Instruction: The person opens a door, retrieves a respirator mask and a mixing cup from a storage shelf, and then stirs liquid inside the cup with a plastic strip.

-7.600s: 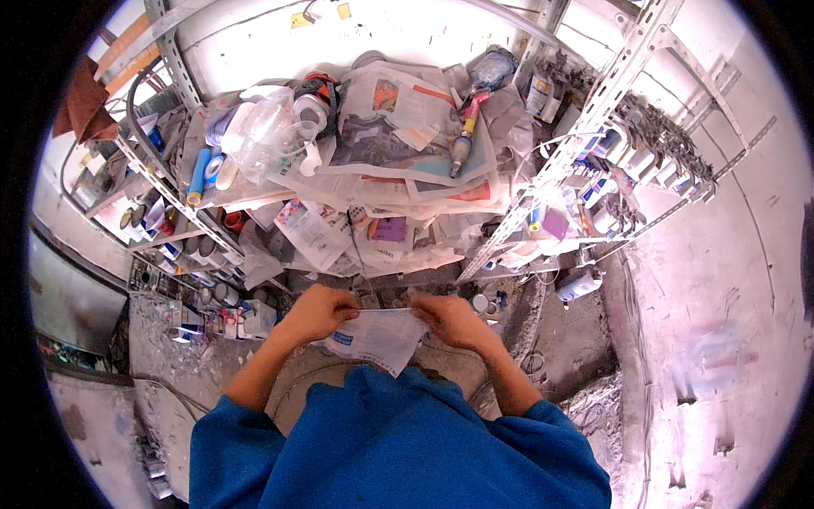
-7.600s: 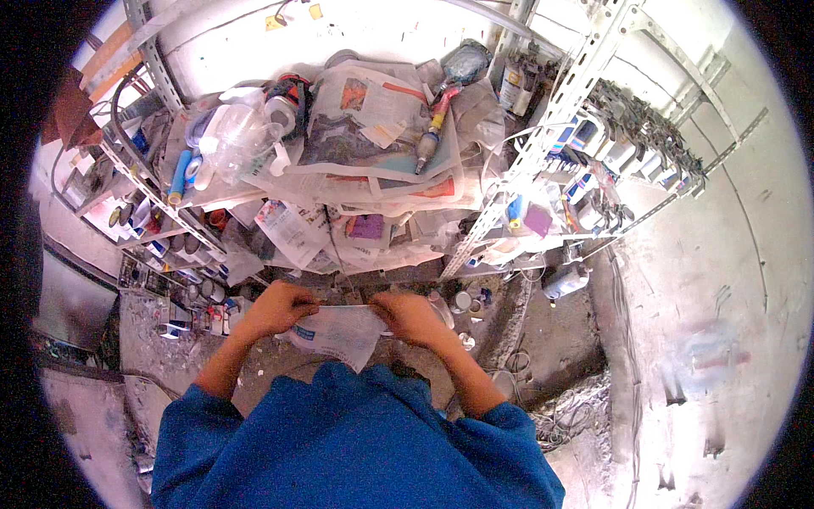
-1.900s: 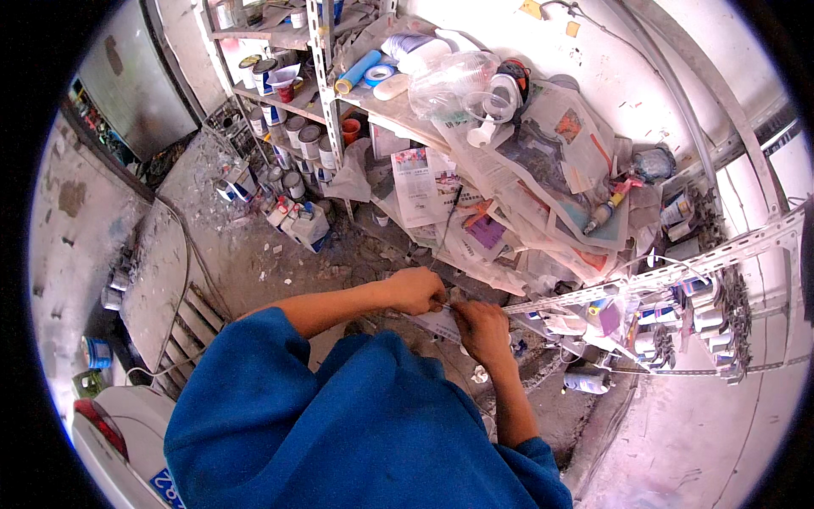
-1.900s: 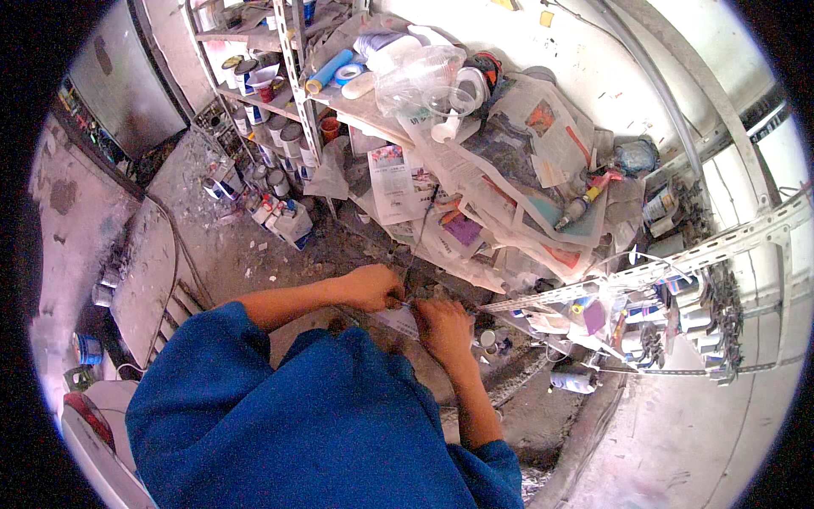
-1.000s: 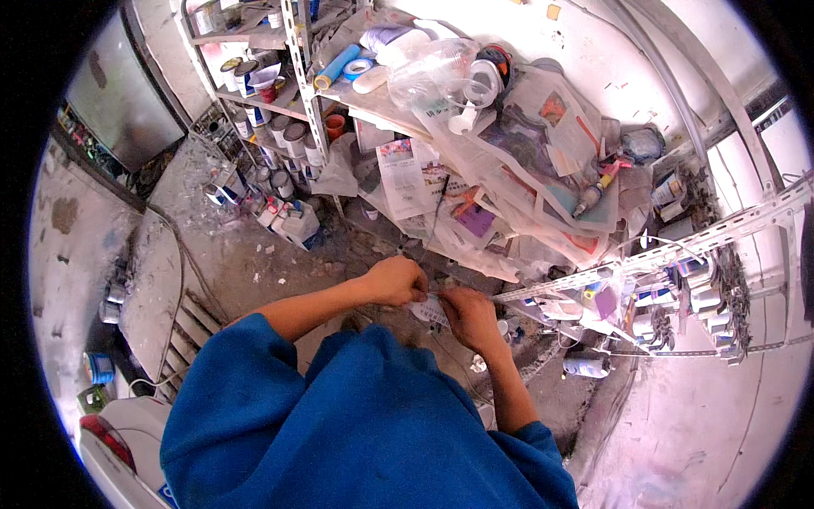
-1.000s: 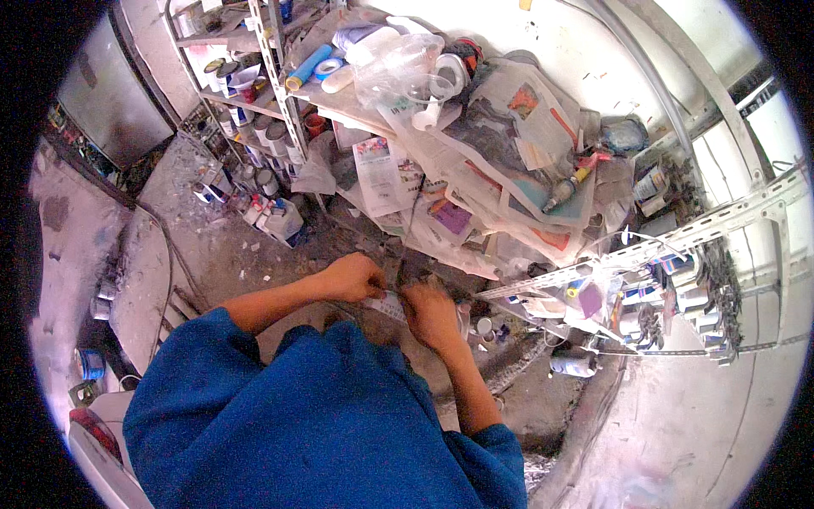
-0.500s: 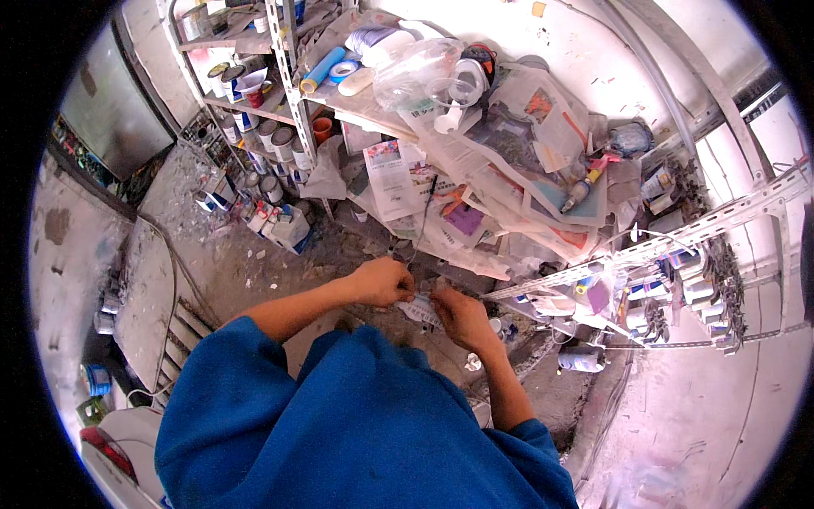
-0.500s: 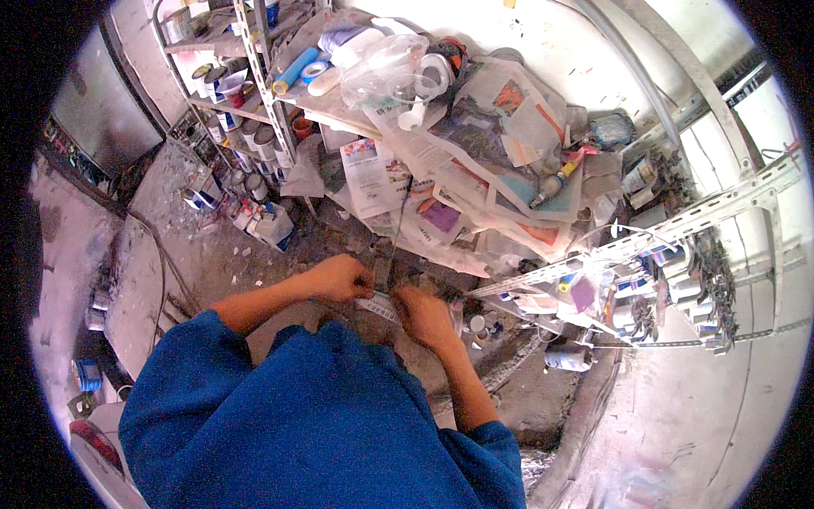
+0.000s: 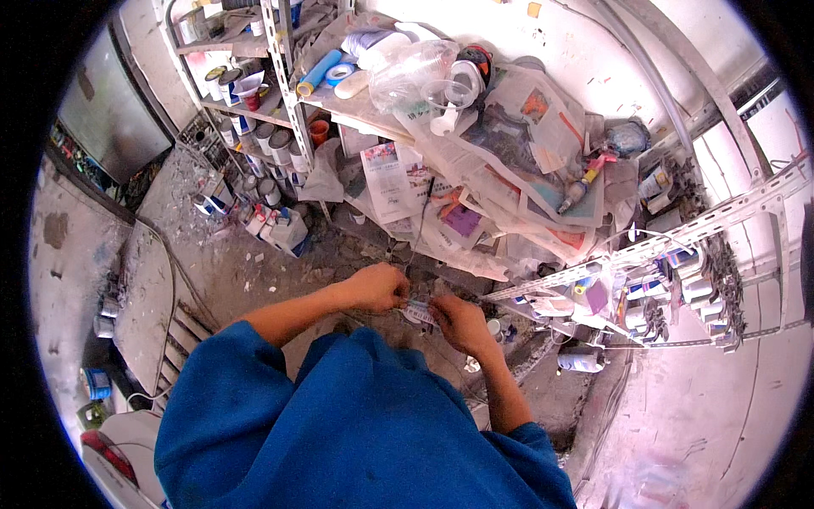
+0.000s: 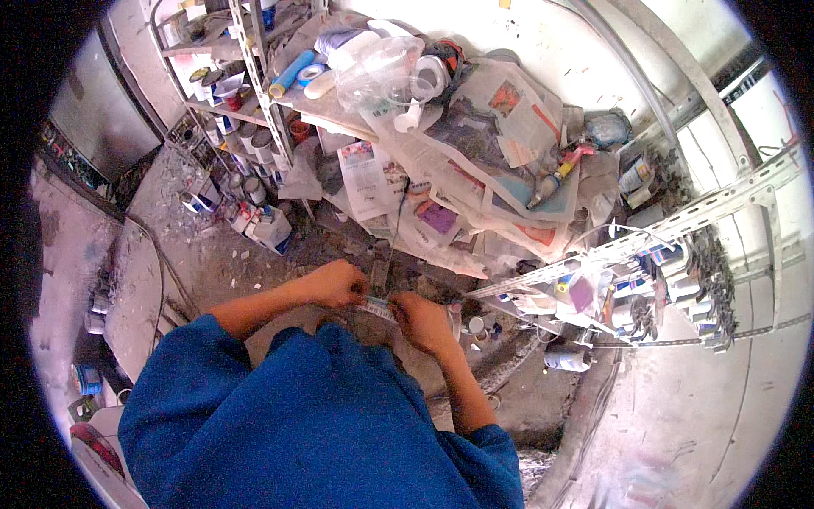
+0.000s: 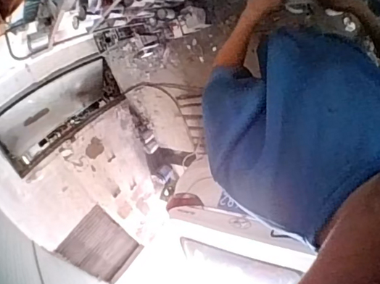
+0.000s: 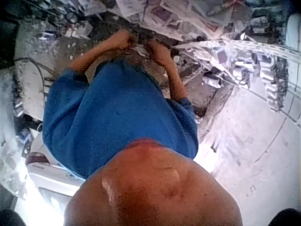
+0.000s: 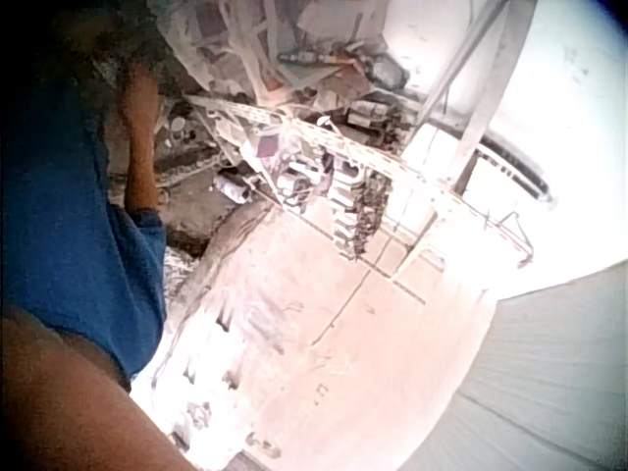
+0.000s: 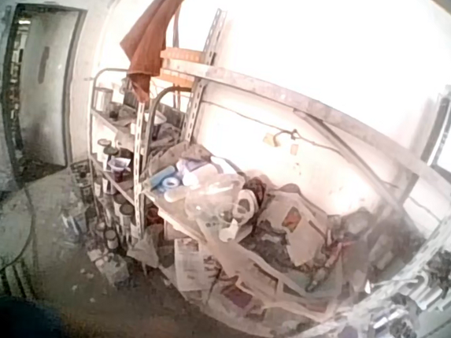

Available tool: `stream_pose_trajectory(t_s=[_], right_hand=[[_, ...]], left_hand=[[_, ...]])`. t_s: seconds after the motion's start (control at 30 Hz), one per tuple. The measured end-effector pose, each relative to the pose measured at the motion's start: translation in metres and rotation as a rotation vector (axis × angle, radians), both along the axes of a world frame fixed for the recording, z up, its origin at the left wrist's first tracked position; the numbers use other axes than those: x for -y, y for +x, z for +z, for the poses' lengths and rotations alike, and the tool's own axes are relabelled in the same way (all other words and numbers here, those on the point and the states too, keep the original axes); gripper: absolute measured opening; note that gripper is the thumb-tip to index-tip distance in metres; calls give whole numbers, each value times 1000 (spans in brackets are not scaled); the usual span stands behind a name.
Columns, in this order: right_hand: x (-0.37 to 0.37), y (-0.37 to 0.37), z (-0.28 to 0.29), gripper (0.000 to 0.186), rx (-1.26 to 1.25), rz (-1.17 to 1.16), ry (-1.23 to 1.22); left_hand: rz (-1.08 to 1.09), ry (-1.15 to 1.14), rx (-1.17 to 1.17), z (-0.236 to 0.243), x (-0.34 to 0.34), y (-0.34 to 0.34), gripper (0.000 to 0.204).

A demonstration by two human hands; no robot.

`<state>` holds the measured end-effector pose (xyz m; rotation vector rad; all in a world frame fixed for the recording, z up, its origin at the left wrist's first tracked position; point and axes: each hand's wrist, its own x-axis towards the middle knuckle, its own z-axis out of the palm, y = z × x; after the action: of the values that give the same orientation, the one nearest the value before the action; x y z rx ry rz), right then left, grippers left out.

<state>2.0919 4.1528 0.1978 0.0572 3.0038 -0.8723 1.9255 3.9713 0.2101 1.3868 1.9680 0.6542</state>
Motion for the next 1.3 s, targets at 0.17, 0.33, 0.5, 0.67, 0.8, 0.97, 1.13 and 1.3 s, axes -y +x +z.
stream_pose_trajectory(t_s=[0.17,0.33,0.5,0.67,0.8,0.97,1.13,1.3], right_hand=[[-1,-1,3,19,-92,45,-52],[2,-2,9,20,-158,-111,-178],[-15,5,-10,26,35,-341,-303],[-14,10,-31,24,-45,-463,-599],[-10,10,-27,18,-101,-473,-713],[-11,13,-25,16,-167,-437,-712],[-6,10,4,24,78,-439,-785],[0,1,7,21,-356,-112,-188]], left_hand=[[-108,-44,93,-22,-5,-3,25],[28,-71,210,0,-1,-1,27],[55,76,20,-14,6,-3,26],[28,67,-40,-15,6,0,29],[8,45,178,-20,6,-2,32],[19,4,282,-5,8,-5,32],[127,116,165,0,10,0,24],[151,69,-46,5,12,9,22]])
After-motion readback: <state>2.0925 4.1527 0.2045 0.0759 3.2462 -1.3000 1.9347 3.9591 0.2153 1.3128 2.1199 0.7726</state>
